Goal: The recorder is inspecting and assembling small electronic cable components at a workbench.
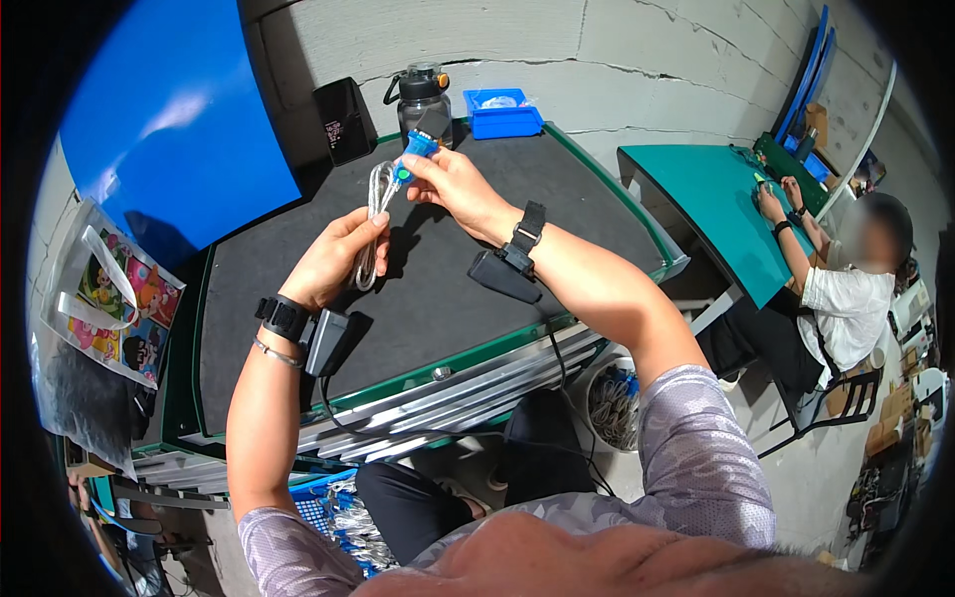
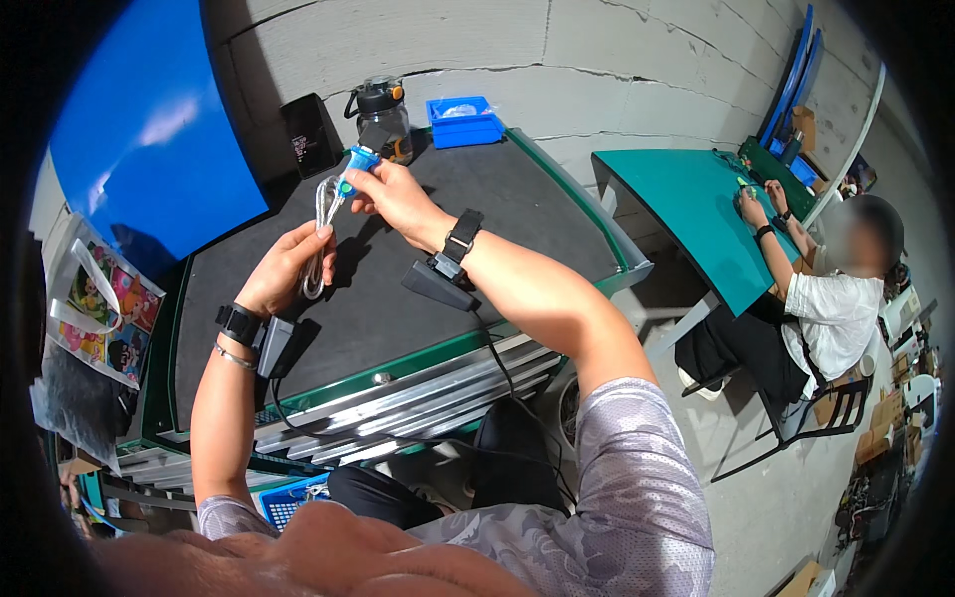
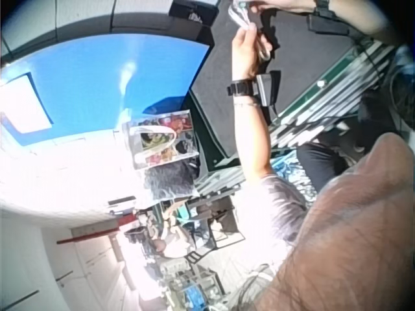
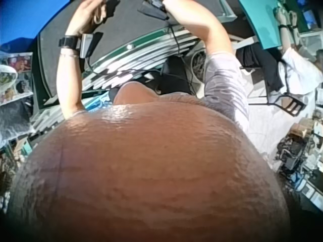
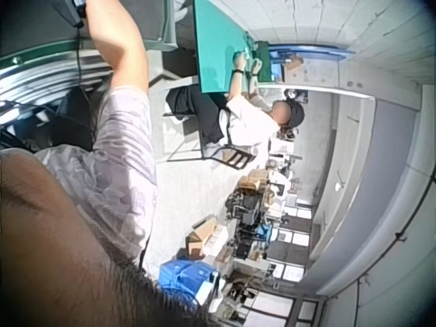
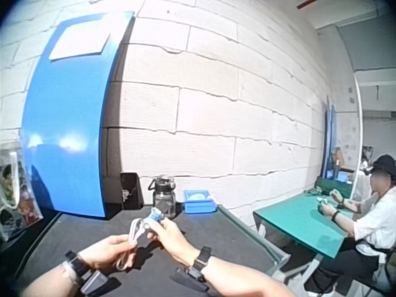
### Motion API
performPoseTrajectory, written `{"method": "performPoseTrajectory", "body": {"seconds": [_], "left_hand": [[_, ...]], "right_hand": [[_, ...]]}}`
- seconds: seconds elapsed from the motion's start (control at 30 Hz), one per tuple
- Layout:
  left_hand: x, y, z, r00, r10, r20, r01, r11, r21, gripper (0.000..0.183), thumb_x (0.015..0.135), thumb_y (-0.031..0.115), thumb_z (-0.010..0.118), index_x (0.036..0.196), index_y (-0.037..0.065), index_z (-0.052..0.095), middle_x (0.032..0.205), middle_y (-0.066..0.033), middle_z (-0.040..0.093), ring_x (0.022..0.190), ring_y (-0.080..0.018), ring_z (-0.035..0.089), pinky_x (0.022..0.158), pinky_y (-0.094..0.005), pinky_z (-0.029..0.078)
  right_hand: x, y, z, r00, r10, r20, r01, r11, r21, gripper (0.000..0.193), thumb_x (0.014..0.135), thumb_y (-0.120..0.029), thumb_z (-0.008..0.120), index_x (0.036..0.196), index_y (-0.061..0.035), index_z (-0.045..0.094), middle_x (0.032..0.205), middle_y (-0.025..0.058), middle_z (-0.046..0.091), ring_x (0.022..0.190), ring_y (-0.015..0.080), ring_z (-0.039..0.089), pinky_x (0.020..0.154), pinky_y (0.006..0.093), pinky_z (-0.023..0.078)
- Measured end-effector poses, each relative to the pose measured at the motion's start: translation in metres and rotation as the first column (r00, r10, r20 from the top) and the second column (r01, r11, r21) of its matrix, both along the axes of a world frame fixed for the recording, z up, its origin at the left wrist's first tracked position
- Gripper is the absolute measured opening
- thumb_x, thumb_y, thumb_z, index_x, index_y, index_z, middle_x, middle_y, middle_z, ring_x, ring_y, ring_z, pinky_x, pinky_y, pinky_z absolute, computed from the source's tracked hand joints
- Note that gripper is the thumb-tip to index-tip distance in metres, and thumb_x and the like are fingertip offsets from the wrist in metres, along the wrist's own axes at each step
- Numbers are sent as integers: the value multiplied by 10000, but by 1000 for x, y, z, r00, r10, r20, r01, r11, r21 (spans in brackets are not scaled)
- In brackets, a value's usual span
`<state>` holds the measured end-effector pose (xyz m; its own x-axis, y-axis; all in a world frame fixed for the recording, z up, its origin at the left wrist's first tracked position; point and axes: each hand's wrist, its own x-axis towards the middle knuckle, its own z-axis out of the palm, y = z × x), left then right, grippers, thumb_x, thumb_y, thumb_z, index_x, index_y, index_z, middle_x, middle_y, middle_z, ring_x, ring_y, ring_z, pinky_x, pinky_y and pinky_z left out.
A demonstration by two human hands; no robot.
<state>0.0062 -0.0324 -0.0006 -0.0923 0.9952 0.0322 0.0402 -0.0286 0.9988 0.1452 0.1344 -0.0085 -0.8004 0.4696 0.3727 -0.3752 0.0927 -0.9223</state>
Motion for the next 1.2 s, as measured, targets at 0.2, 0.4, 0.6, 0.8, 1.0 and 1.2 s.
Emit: {"method": "performPoseTrajectory", "body": {"seconds": [0.2, 0.4, 0.6, 0.8, 1.0, 1.2], "left_hand": [[-1, 0, 0, 999, -1, 50, 1, 1000, 1, 299, 1008, 347, 523, 954, 56, 570, 733, -6, 587, 627, -94, 596, 583, -230, 488], [0, -1, 2, 993, 31, -111, -30, 999, 15, 223, 976, 295, 601, 932, 77, 578, 736, 31, 550, 641, -61, 539, 586, -214, 440], [2, -5, 6, 985, 49, -166, -40, 998, 54, 242, 938, 313, 661, 885, 94, 572, 706, 41, 545, 624, -39, 503, 562, -212, 397], [6, -6, 10, 992, 26, -120, -22, 999, 33, 244, 948, 315, 647, 959, 75, 600, 752, 40, 558, 658, -42, 508, 592, -214, 407], [8, -10, 10, 984, -137, 116, 135, 991, 26, 362, 1011, 344, 506, 1154, 16, 563, 891, -60, 635, 825, -143, 639, 755, -262, 515], [1, -4, 5, 999, -53, 0, 52, 995, 84, 245, 995, 218, 552, 1147, 25, 554, 857, -51, 626, 760, -130, 631, 711, -250, 508]], "right_hand": [[3, -4, 1, 997, 39, 73, -26, 986, -167, 445, 997, -510, 465, 1136, -99, 563, 992, 8, 603, 786, 104, 596, 737, 255, 496], [5, -7, 2, 966, 211, 150, -161, 944, -288, 481, 949, -584, 506, 1034, -118, 593, 943, 32, 623, 773, 111, 612, 705, 249, 489], [8, -10, 7, 969, 238, 58, -225, 958, -177, 367, 935, -462, 619, 991, -99, 629, 963, 11, 627, 775, 87, 580, 733, 230, 488], [9, -9, 8, 962, 273, -28, -273, 941, -199, 292, 965, -309, 604, 1115, -61, 641, 984, 9, 632, 820, 81, 569, 754, 219, 487], [4, 4, 6, 919, 337, -204, -389, 862, -326, 259, 957, -204, 568, 1161, -50, 605, 1078, 67, 643, 959, 129, 602, 827, 263, 484], [5, 10, 4, 926, 353, -138, -379, 854, -357, 262, 976, -253, 592, 1157, -63, 601, 1055, 33, 640, 890, 125, 617, 802, 277, 513]]}}
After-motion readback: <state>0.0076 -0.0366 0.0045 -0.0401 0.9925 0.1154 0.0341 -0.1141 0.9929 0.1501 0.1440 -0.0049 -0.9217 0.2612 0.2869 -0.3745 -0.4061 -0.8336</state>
